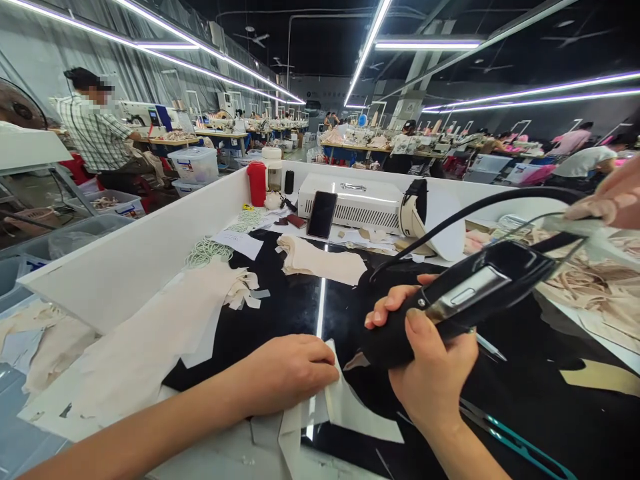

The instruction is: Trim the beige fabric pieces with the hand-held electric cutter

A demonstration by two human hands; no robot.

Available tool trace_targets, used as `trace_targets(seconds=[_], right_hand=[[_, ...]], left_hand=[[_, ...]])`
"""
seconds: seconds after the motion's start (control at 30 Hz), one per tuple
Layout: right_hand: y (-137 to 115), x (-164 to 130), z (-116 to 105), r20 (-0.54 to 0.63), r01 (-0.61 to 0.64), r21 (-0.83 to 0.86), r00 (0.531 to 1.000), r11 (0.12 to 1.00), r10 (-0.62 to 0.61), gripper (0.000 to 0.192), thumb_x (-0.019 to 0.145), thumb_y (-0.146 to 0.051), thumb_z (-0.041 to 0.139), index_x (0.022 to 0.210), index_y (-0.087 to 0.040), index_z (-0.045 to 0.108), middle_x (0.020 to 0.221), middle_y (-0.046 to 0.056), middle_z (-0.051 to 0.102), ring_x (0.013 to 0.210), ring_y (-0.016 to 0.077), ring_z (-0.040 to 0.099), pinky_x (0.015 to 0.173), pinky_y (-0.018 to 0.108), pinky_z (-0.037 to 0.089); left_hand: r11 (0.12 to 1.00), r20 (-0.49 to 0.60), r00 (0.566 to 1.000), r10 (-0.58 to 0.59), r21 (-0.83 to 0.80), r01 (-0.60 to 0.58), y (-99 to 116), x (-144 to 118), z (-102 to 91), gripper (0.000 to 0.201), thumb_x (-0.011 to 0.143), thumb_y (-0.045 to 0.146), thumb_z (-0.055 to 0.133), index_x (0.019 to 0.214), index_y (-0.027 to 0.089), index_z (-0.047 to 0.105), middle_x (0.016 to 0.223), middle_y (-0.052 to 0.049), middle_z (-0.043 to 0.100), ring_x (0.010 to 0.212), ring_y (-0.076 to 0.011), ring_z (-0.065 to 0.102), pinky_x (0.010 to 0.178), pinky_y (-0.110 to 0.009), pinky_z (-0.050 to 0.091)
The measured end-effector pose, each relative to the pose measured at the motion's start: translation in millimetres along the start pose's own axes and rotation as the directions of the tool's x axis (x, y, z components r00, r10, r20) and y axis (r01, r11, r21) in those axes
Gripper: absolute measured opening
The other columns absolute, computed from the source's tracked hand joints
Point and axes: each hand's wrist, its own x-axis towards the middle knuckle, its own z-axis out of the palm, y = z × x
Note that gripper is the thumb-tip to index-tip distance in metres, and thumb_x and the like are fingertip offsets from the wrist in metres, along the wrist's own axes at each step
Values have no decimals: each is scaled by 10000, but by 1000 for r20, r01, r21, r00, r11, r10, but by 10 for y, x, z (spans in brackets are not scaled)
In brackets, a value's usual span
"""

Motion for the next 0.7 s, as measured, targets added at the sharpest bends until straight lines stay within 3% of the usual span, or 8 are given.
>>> trace_targets(seconds=[0.7], right_hand=[[-3,-98,-26,35,-23,-8,999,1000,23,353,869,-291,836,1149,-277,621,831,-47,677,627,149,655,612,325,589]], left_hand=[[999,61,998,-31,19,30,28,-96,-26,219,1119,170,509,1163,209,720,1230,-61,722,1093,-210,708,968,-278,545]])
